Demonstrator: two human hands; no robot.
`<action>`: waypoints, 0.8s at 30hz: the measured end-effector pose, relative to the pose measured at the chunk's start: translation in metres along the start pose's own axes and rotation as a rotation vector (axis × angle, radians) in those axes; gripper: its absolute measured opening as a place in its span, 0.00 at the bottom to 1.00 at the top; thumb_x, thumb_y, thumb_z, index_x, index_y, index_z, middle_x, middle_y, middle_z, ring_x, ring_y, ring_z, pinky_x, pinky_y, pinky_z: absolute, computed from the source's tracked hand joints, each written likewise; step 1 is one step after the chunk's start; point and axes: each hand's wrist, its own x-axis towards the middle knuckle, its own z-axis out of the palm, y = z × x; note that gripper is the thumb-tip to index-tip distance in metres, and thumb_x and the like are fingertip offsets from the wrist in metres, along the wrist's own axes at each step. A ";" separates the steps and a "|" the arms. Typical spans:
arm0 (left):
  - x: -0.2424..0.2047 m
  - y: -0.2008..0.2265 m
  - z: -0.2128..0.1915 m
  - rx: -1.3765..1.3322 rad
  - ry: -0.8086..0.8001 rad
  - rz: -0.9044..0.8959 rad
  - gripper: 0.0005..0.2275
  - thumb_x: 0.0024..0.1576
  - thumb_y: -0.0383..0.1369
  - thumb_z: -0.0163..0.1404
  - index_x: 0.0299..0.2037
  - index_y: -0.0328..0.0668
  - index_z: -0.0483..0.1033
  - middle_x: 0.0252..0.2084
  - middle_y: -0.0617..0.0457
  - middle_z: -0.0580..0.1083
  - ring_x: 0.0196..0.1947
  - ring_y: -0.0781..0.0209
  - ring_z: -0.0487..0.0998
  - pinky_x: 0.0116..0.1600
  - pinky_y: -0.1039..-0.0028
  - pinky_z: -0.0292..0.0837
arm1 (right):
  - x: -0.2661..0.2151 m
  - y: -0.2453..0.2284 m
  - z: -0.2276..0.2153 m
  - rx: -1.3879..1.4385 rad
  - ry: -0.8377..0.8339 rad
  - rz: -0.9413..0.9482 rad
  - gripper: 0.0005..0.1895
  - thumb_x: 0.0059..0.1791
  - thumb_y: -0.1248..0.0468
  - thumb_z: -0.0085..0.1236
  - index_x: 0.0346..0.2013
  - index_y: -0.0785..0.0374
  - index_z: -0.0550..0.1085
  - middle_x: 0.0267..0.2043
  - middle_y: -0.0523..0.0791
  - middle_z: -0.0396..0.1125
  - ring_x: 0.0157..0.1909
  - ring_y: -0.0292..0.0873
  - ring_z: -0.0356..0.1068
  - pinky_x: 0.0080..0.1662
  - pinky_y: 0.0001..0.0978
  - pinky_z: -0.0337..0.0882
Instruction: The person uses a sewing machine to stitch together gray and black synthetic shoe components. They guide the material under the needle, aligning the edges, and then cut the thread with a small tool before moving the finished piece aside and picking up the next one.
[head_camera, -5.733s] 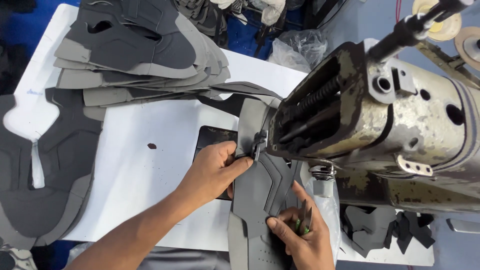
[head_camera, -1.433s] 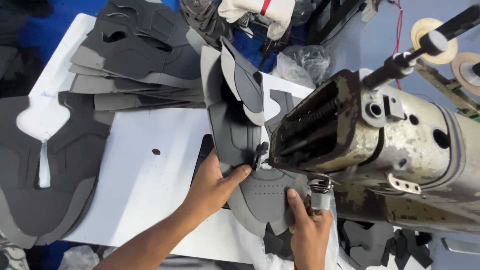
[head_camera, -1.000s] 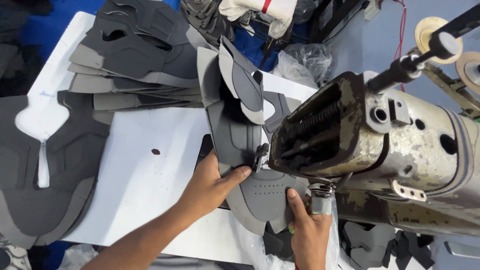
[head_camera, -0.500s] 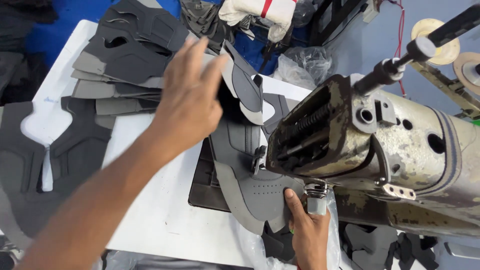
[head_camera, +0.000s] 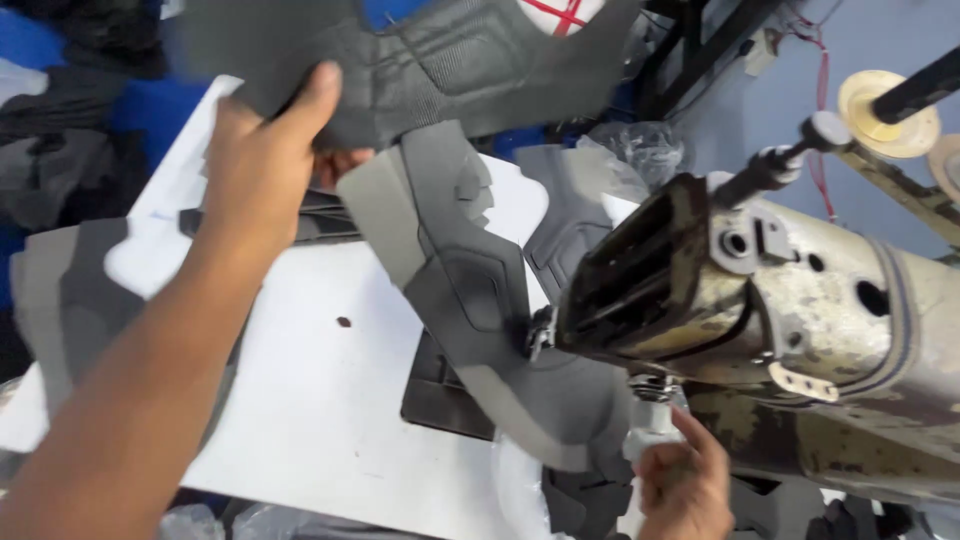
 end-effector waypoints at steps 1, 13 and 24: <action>-0.022 0.008 -0.014 -0.253 0.018 -0.030 0.12 0.68 0.38 0.51 0.44 0.35 0.78 0.32 0.52 0.79 0.28 0.63 0.79 0.32 0.72 0.71 | -0.004 0.022 -0.023 0.215 0.098 0.127 0.26 0.61 0.53 0.50 0.67 0.68 0.69 0.30 0.50 0.67 0.24 0.35 0.63 0.22 0.28 0.62; -0.154 0.009 -0.027 -0.620 0.409 -0.053 0.10 0.67 0.36 0.53 0.37 0.38 0.74 0.32 0.55 0.73 0.27 0.65 0.71 0.35 0.73 0.68 | -0.080 -0.244 0.243 -0.523 -0.368 -0.619 0.22 0.44 0.59 0.72 0.45 0.69 0.72 0.29 0.49 0.72 0.23 0.41 0.73 0.29 0.31 0.71; -0.174 0.023 -0.042 -0.554 0.285 0.016 0.13 0.68 0.36 0.49 0.33 0.36 0.73 0.30 0.55 0.73 0.27 0.67 0.69 0.35 0.75 0.65 | -0.083 -0.247 0.296 -0.599 -0.438 -0.628 0.16 0.51 0.57 0.64 0.38 0.66 0.69 0.18 0.47 0.69 0.19 0.48 0.70 0.24 0.38 0.66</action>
